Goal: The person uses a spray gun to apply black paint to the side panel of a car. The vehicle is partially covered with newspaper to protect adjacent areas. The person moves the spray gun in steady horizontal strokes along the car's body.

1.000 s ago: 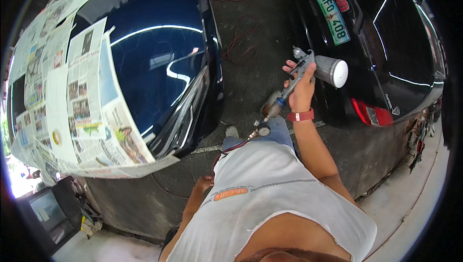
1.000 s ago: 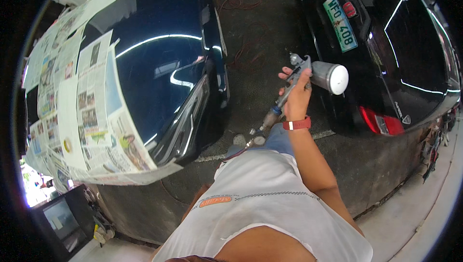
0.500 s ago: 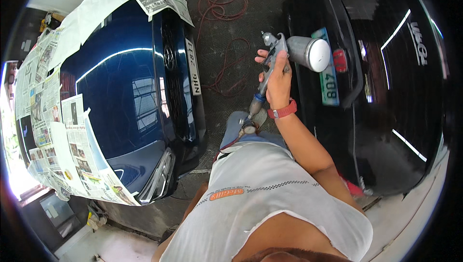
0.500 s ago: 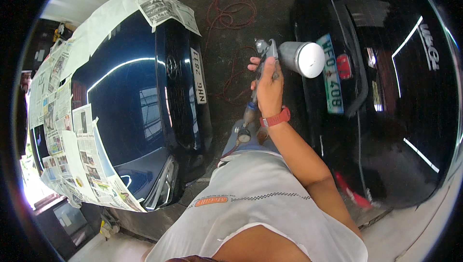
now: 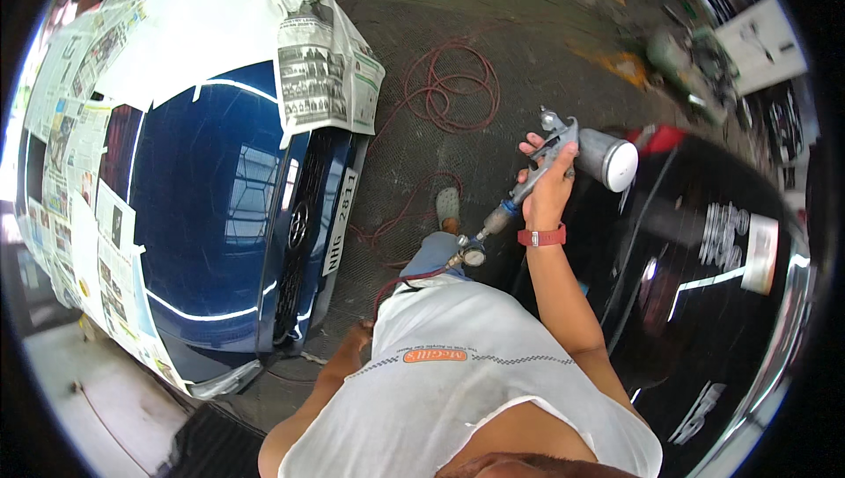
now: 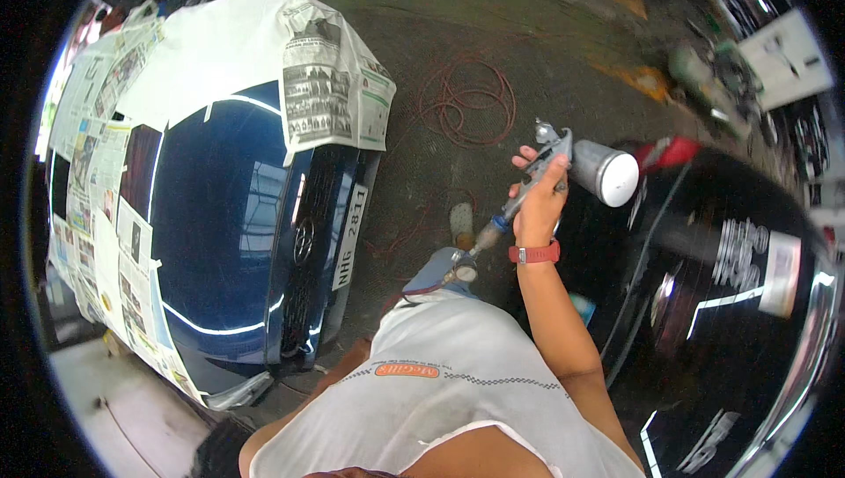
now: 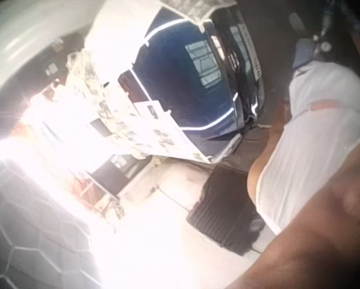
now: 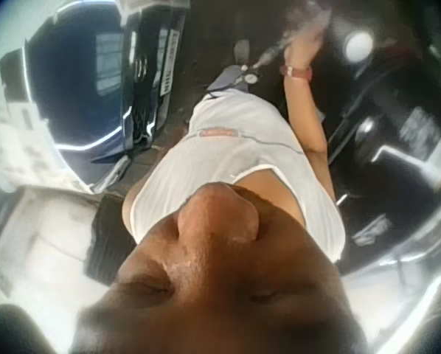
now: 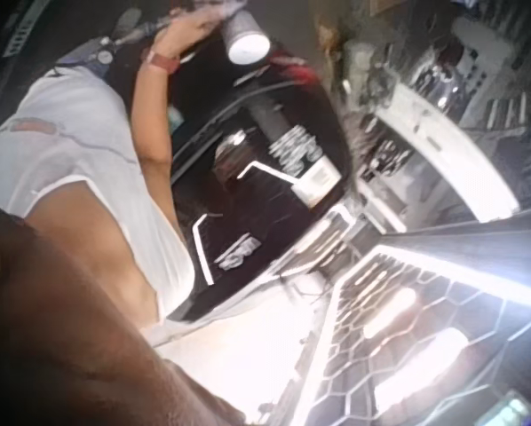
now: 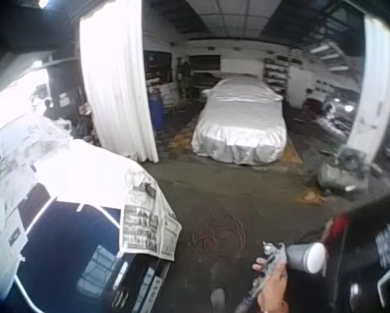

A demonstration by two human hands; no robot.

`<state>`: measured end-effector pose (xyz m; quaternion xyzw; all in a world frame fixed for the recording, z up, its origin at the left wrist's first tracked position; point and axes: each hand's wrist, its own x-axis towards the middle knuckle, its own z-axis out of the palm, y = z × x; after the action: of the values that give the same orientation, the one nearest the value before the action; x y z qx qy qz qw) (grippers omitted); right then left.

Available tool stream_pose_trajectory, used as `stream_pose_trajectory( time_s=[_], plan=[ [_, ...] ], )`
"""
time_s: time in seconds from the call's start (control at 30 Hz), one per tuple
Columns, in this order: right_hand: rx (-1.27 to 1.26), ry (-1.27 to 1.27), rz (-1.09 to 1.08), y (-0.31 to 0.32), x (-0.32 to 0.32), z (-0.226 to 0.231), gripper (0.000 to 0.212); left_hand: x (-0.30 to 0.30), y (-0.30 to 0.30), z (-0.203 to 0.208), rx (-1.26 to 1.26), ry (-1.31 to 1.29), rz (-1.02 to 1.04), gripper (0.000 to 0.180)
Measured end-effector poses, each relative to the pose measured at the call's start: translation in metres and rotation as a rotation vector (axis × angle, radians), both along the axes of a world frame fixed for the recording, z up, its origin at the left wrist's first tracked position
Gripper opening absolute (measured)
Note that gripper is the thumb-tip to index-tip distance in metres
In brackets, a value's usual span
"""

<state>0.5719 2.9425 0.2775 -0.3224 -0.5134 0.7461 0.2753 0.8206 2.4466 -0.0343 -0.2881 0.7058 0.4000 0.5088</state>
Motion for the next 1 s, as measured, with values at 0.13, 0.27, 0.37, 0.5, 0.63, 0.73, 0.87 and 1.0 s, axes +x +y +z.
stream_pose_trajectory(
  time_s=[0.13,0.27,0.37,0.5,0.63,0.73,0.87,1.0],
  plan=[
    [-0.014,-0.013,0.025,0.070,-0.096,0.022,0.064,-0.077,0.074,0.014,-0.016,-0.033,0.092,0.011],
    [-0.009,0.001,0.028,0.144,-0.179,0.033,0.065,-0.163,0.155,0.037,-0.009,-0.009,0.325,0.012],
    [-0.015,-0.021,0.032,0.197,-0.244,0.027,0.066,-0.224,0.205,0.040,0.083,0.064,0.318,0.014],
    [-0.055,-0.050,0.071,0.274,-0.336,0.008,0.067,-0.299,0.270,0.014,-0.088,0.056,0.066,0.028],
    [-0.069,-0.025,0.126,0.348,-0.437,0.001,0.066,-0.378,0.359,0.007,-0.291,0.092,-0.166,0.056],
    [-0.042,-0.022,0.169,0.399,-0.514,0.020,0.066,-0.448,0.414,0.016,-0.345,0.155,-0.244,0.062],
    [0.018,-0.045,0.217,0.463,-0.612,0.041,0.070,-0.543,0.511,0.051,-0.354,0.157,0.018,0.054],
    [0.104,-0.019,0.272,0.498,-0.714,0.054,0.077,-0.622,0.580,0.038,-0.284,0.166,0.091,0.050]
  ],
)
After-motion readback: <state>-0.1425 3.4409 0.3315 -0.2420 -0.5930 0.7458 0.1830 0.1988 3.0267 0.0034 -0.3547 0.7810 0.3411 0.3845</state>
